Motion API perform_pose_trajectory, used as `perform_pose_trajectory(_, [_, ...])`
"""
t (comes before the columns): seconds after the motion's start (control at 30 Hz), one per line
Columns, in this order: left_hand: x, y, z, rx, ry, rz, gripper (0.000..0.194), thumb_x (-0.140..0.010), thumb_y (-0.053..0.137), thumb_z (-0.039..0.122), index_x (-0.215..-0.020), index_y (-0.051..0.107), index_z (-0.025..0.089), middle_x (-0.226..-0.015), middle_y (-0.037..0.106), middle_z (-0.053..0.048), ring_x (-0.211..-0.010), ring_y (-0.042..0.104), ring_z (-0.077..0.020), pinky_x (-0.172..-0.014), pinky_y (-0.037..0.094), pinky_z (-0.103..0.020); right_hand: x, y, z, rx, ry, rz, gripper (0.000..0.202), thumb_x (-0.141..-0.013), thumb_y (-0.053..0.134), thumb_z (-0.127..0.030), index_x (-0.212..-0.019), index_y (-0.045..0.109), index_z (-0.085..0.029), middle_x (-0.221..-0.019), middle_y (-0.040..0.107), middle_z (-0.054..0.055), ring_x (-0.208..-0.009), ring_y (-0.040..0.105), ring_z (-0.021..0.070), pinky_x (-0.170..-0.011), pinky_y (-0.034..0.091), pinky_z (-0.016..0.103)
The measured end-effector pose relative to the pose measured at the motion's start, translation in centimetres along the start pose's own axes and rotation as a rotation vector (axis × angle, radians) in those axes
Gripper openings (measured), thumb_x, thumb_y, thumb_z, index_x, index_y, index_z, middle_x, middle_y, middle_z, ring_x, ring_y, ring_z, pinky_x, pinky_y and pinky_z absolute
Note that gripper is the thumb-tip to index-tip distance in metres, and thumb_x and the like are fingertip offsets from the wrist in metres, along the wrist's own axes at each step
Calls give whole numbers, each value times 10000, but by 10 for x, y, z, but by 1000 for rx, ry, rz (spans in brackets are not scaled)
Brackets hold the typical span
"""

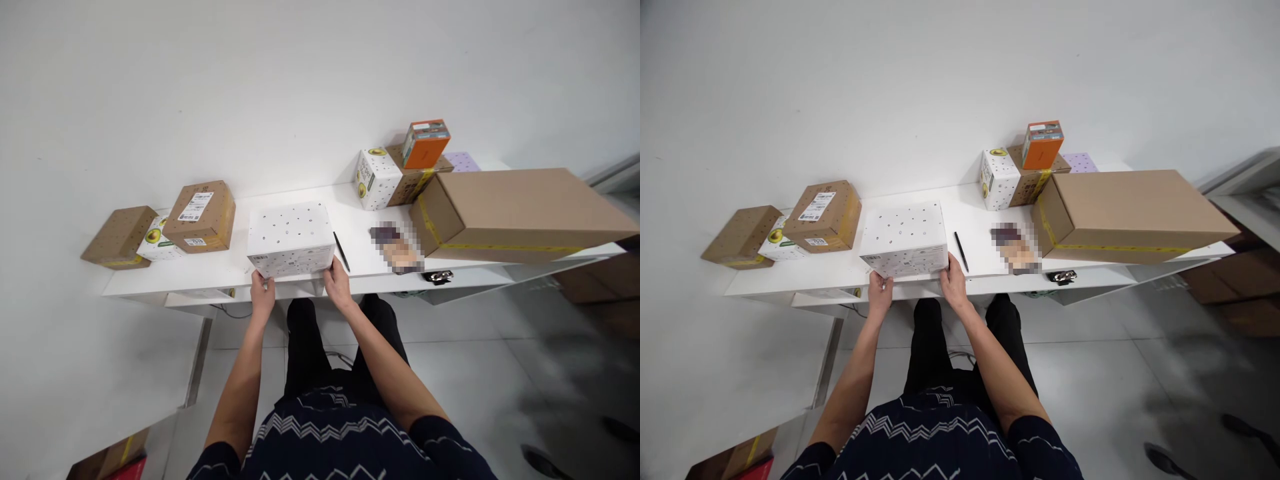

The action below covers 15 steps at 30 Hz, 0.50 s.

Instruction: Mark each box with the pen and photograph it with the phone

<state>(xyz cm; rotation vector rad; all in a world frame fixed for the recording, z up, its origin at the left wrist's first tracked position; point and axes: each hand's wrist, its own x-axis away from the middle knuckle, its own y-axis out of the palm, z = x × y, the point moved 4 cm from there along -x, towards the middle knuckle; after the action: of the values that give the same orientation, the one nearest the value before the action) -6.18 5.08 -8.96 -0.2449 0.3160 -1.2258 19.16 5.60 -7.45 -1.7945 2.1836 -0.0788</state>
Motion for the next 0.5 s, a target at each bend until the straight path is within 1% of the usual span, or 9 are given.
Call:
perform_pose_trajectory(0.17, [0, 0, -1, 6, 7, -1, 343, -846, 610, 284, -1163, 485, 239, -1183, 661, -113, -1183, 633, -263, -1041, 471, -417, 0, 0, 1, -15, -11, 13, 531, -873, 432, -278, -1387, 507, -171, -1375, 599, 160, -1239, 568, 295, -1054, 460, 515])
perform_pose_trajectory(0.4, [0, -1, -2, -13, 1, -6, 311, -852, 615, 290, -1136, 499, 240, -1132, 673, -100, -1139, 651, -257, -1013, 485, -405, 0, -1, -2, -4, -31, 10, 528, -872, 423, -268, -1384, 511, -176, -1362, 607, 156, -1232, 575, 293, -1050, 467, 508])
perform_pose_trajectory(0.5, [-1, -1, -2, -11, 1, 5, 333, -843, 625, 280, -1149, 498, 247, -1144, 672, -94, -1132, 655, -254, -1011, 484, -398, 0, -1, -3, -7, -39, 7, 527, -875, 424, -267, -1387, 509, -177, -1359, 610, 155, -1220, 581, 291, -1040, 474, 501])
